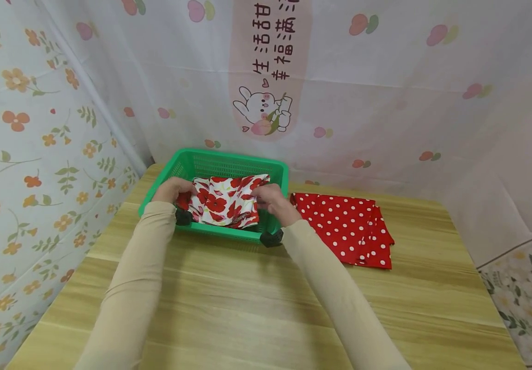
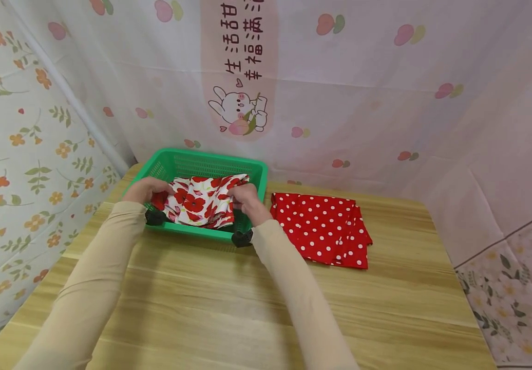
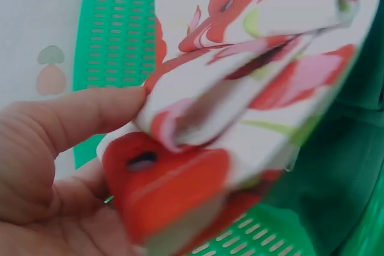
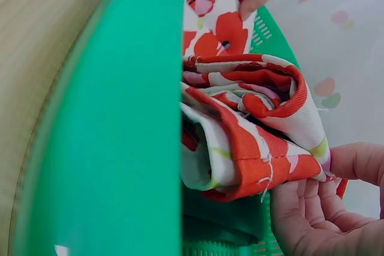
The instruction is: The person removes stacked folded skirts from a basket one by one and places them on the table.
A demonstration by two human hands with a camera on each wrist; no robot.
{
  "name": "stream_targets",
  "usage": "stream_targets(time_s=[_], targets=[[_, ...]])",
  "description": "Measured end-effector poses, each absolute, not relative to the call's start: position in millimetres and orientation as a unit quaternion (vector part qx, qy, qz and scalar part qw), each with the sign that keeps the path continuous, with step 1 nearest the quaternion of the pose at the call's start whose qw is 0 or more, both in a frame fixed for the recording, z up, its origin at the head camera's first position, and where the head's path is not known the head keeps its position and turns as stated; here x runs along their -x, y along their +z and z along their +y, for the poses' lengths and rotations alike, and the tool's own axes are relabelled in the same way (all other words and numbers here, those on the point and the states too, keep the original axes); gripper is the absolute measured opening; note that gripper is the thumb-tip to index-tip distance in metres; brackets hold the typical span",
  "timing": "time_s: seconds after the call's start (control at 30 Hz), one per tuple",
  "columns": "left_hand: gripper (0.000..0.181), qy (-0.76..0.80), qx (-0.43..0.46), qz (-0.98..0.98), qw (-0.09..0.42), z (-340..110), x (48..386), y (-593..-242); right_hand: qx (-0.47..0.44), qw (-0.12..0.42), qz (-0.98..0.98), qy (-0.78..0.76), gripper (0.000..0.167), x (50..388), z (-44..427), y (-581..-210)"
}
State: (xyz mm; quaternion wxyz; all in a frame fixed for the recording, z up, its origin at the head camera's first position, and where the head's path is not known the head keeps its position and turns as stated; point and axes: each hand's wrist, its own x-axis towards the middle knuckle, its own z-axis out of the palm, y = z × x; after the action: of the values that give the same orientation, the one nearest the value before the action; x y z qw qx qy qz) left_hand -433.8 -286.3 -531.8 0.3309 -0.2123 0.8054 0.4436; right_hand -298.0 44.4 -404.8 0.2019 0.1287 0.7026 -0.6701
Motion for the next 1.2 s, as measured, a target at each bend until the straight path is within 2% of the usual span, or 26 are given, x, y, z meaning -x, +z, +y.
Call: stream_targets(time_s=[0.27, 0.43, 0.5, 0.63, 0.73, 0.8, 1.0, 1.07, 1.13, 1.2], targets=[[0.039, 0.392, 0.188, 0.824, 0.364, -289.3, 442.5, -556.1, -0.124, 0.207, 0.705, -0.667, 0.006, 296.7, 42.5, -407.8], [0.058, 0.418, 0.201, 0.795, 0.391, -298.8, 451.8, -573.1, -0.123, 0.209, 0.705, -0.667, 0.005, 297.0, 42.0, -409.7], [0.068, 0.418, 0.210, 0.794, 0.389, -296.1, 446.8, -568.6, -0.122, 0.210, 0.707, -0.664, 0.006, 296.7, 41.8, -410.1], [0.080, 0.404, 0.235, 0.805, 0.366, -272.8, 406.2, -518.8, -0.116, 0.212, 0.712, -0.659, 0.011, 295.8, 41.4, -410.1], [0.084, 0.394, 0.232, 0.808, 0.372, -264.8, 388.3, -495.1, -0.113, 0.213, 0.714, -0.657, 0.013, 295.6, 41.4, -410.2], [0.087, 0.391, 0.229, 0.806, 0.380, -271.3, 398.4, -506.6, -0.112, 0.213, 0.715, -0.656, 0.012, 295.6, 41.8, -410.5], [0.088, 0.422, 0.230, 0.794, 0.371, -289.2, 426.2, -552.6, -0.113, 0.216, 0.719, -0.651, 0.006, 295.8, 42.7, -410.4], [0.081, 0.438, 0.226, 0.788, 0.369, -290.9, 427.8, -558.6, -0.114, 0.218, 0.719, -0.651, 0.005, 296.1, 42.7, -410.3], [0.074, 0.446, 0.215, 0.782, 0.378, -289.7, 425.4, -552.7, -0.115, 0.218, 0.718, -0.651, 0.004, 296.3, 43.0, -410.5], [0.067, 0.455, 0.214, 0.776, 0.381, -276.7, 408.2, -525.8, -0.116, 0.216, 0.715, -0.655, 0.004, 296.7, 43.2, -410.2]])
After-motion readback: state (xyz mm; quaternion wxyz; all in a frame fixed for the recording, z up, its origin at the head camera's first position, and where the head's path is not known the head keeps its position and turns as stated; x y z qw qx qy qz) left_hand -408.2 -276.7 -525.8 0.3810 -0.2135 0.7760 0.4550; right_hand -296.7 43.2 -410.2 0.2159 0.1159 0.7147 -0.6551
